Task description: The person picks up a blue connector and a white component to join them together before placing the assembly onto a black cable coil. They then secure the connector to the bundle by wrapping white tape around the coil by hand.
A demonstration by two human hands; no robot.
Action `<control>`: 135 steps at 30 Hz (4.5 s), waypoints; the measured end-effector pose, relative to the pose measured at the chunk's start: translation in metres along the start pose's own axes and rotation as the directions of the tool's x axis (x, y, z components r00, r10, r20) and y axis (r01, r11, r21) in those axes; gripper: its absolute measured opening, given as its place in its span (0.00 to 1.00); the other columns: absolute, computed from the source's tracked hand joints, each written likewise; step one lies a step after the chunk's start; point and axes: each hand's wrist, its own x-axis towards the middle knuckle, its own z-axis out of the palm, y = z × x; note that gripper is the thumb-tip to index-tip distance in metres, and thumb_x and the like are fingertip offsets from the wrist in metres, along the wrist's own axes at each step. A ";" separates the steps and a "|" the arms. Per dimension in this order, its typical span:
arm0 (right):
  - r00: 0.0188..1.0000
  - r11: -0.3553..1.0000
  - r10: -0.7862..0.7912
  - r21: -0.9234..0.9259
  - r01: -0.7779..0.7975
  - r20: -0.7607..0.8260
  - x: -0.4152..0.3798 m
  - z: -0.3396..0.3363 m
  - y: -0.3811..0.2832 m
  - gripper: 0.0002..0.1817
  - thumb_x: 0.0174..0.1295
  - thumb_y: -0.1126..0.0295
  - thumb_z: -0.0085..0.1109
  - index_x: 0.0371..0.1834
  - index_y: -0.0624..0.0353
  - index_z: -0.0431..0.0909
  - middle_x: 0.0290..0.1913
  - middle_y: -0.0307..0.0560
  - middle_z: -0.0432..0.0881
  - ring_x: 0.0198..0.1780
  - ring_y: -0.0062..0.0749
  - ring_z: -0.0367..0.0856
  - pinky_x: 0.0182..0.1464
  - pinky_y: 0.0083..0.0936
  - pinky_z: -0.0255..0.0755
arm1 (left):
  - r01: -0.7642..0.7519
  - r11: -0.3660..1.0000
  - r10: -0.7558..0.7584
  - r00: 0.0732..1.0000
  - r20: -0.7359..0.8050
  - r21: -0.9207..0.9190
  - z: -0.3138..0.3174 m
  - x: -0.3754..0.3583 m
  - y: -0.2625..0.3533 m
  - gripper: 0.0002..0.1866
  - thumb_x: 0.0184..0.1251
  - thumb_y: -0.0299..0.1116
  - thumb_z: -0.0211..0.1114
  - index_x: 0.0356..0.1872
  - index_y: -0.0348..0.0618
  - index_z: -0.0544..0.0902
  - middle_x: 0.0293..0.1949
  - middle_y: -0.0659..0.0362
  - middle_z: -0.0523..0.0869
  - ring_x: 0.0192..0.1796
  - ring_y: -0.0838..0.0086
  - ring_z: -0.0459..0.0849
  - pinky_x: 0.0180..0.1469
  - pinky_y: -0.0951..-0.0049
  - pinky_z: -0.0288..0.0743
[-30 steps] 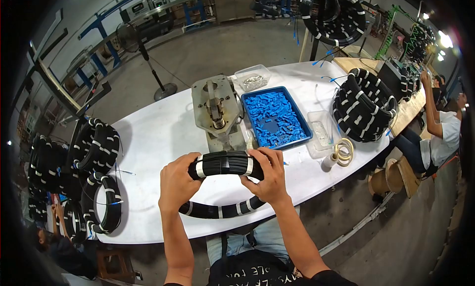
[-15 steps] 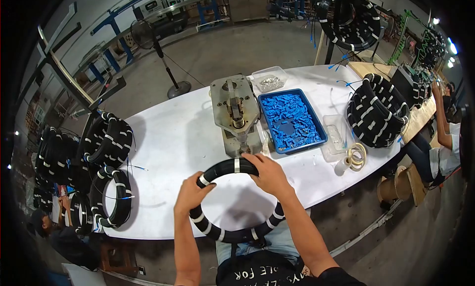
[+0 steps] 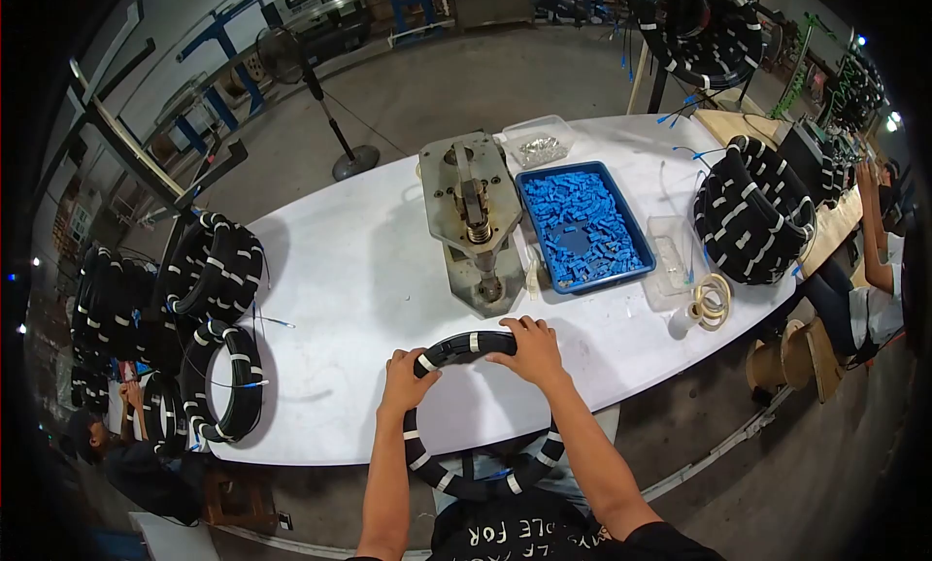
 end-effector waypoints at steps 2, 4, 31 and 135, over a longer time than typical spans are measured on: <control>1.000 0.979 -0.007 0.203 0.013 -0.027 -0.005 -0.003 0.007 0.24 0.56 0.61 0.72 0.56 0.54 0.79 0.50 0.50 0.81 0.51 0.50 0.79 0.54 0.43 0.73 | 0.033 0.999 -0.034 0.999 -0.036 -0.024 0.003 -0.009 0.003 0.30 0.48 0.39 0.77 0.54 0.40 0.82 0.44 0.43 0.80 0.46 0.50 0.81 0.51 0.59 0.75; 0.999 0.906 0.043 0.423 -0.034 -0.012 -0.007 -0.003 0.018 0.21 0.59 0.65 0.68 0.55 0.57 0.79 0.48 0.51 0.83 0.48 0.46 0.82 0.51 0.38 0.75 | 0.054 0.997 -0.058 0.996 -0.074 -0.054 0.004 -0.013 0.011 0.31 0.49 0.40 0.77 0.56 0.40 0.80 0.45 0.43 0.81 0.47 0.50 0.81 0.51 0.58 0.75; 0.910 0.798 -0.003 0.547 0.253 -0.415 0.045 0.018 0.002 0.06 0.62 0.79 0.62 0.42 0.66 0.81 0.33 0.50 0.86 0.32 0.32 0.83 0.38 0.25 0.75 | -0.336 0.913 0.286 0.931 -0.226 -0.232 0.035 0.073 0.072 0.08 0.65 0.29 0.67 0.42 0.39 0.86 0.29 0.52 0.83 0.31 0.59 0.81 0.36 0.64 0.76; 0.955 0.474 0.256 0.880 0.013 -0.152 0.088 0.048 0.039 0.07 0.63 0.74 0.67 0.42 0.61 0.83 0.34 0.32 0.81 0.32 0.13 0.72 0.35 0.13 0.66 | 0.041 0.986 0.041 0.880 -0.473 0.162 0.069 0.120 0.079 0.21 0.64 0.42 0.60 0.15 0.40 0.84 0.16 0.46 0.82 0.20 0.48 0.82 0.26 0.53 0.78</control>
